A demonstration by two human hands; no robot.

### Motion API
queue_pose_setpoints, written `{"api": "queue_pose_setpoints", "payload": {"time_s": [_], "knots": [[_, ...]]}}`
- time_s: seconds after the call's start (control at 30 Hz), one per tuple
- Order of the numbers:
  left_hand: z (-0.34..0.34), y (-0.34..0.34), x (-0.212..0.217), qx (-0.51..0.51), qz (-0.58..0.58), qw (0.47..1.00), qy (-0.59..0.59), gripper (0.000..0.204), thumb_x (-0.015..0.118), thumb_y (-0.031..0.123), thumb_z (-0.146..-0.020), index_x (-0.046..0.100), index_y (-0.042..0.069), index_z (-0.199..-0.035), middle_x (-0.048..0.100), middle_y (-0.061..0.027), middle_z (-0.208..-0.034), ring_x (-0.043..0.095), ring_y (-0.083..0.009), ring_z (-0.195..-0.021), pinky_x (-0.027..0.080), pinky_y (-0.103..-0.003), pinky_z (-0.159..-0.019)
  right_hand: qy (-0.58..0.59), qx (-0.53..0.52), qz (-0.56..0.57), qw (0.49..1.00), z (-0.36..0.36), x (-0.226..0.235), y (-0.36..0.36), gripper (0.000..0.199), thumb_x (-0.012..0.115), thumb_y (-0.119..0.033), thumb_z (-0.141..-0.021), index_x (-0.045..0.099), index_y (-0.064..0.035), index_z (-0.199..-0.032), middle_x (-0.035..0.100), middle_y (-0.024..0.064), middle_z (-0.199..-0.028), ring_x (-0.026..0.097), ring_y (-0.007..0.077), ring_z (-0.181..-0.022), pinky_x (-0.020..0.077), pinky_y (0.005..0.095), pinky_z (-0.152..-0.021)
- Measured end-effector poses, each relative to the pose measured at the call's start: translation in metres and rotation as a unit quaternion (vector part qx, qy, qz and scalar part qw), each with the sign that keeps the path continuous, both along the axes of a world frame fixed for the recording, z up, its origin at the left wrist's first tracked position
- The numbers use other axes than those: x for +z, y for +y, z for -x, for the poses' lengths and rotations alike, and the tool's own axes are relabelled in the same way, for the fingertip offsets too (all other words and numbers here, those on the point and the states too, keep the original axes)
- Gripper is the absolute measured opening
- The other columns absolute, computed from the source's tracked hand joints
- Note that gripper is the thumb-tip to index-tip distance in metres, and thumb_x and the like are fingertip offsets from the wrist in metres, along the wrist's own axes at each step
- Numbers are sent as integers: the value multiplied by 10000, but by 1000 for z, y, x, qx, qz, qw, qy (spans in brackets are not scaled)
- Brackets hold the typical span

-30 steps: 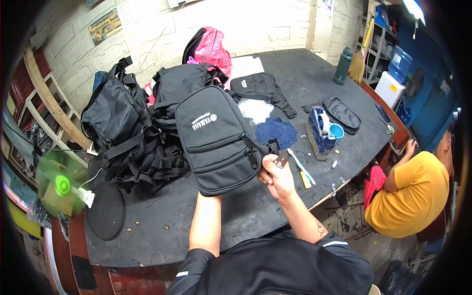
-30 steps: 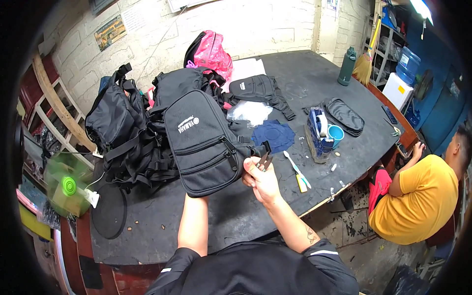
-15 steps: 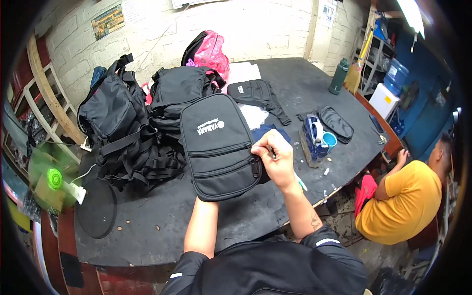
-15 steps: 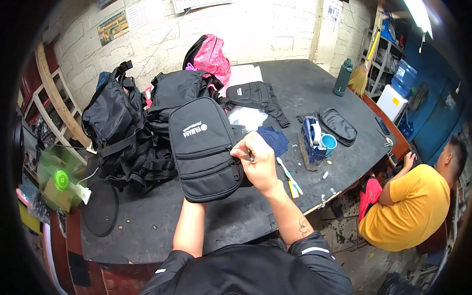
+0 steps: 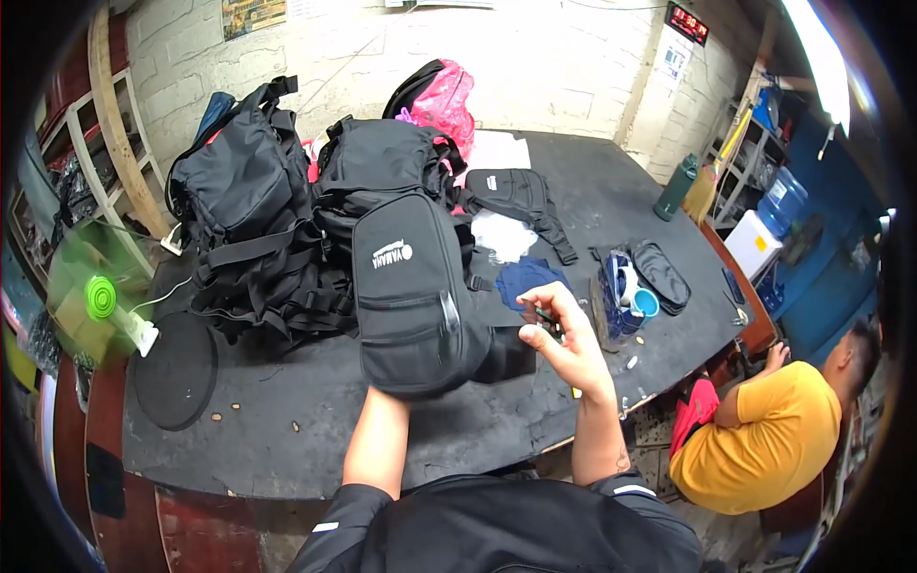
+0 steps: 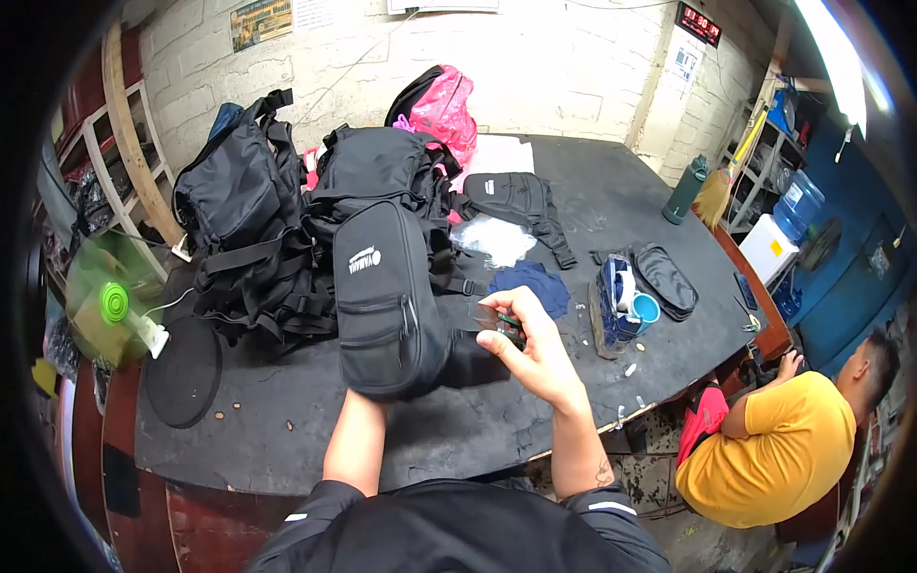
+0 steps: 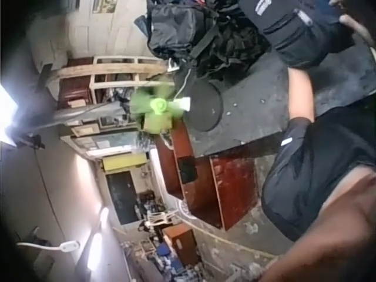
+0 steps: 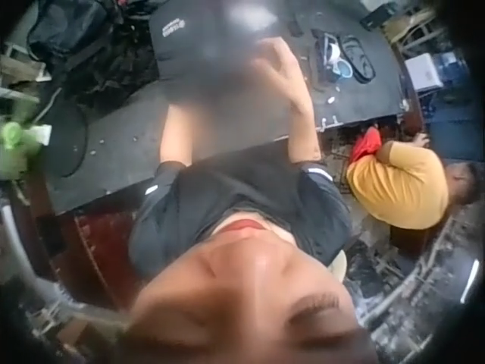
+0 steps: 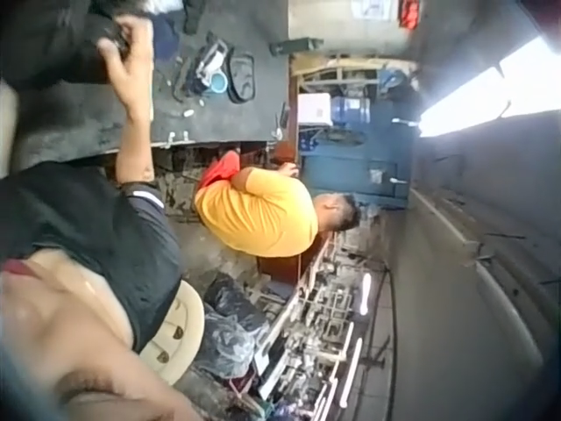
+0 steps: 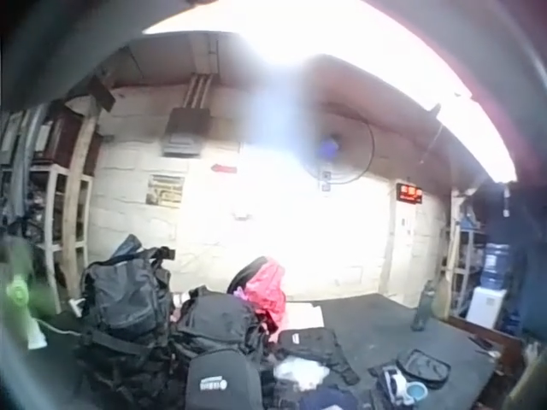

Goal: Inspecting black pouches and trimming loose threads using snips and a lighter at a workshop bench.

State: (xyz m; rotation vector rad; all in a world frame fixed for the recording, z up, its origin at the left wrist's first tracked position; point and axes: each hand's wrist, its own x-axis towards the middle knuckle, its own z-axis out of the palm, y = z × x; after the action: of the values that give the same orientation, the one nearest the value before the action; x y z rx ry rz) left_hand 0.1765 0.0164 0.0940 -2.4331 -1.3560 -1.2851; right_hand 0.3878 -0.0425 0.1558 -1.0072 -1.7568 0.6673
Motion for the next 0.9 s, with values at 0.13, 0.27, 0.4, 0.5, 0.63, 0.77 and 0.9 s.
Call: {"api": "queue_pose_setpoints", "payload": {"time_s": [0.13,0.27,0.4,0.5,0.63,0.77,0.9], "knots": [[-3,3,-7,66,-47,994,69,598,464,308,-900,279,74,-1419,287,-110,-1456,263,-251,-1344,143,-375,-1136,-66,-40,-35,996,9,-1,5,412,628,-81,-815,502,-40,-1206,452,36,-922,472,142,-854,377,261,-859],[-2,4,-12,34,-17,999,34,594,460,322,-908,279,76,-1418,291,-106,-1454,267,-246,-1341,149,-375,-1136,-119,-57,-87,987,12,8,-2,468,600,-15,-793,521,-55,-1253,467,68,-892,494,184,-805,413,265,-781],[-1,3,-14,65,38,997,-17,566,445,303,-917,303,39,-1396,322,-130,-1426,288,-248,-1327,188,-394,-1118,-96,-10,-86,992,14,18,-7,379,601,7,-763,616,-39,-1139,502,73,-885,507,184,-802,417,271,-722],[2,-2,-10,-51,57,994,-82,564,428,299,-912,298,59,-1406,318,-111,-1439,282,-247,-1333,168,-365,-1125,-98,-6,-109,989,21,24,-5,377,594,35,-757,630,-55,-1121,519,80,-869,516,177,-757,424,252,-671],[-8,2,-11,16,-11,998,-65,573,484,321,-876,383,21,-1352,384,-158,-1387,359,-300,-1283,209,-427,-1102,-136,-34,-129,982,20,14,-4,383,579,103,-729,648,-40,-1078,525,73,-854,548,161,-707,453,241,-628],[-9,-4,-9,24,-50,998,7,567,482,324,-875,382,54,-1364,378,-140,-1399,350,-295,-1290,203,-422,-1108,-148,-52,-151,976,21,17,-7,371,581,104,-720,658,-38,-1054,529,80,-846,578,163,-665,461,236,-607],[-11,-4,-12,45,-24,998,42,571,408,362,-912,307,96,-1407,296,-94,-1454,279,-240,-1337,176,-407,-1124,-178,-53,-169,968,20,16,-7,366,602,96,-709,660,-37,-1045,532,84,-842,580,163,-648,462,237,-592]]}}
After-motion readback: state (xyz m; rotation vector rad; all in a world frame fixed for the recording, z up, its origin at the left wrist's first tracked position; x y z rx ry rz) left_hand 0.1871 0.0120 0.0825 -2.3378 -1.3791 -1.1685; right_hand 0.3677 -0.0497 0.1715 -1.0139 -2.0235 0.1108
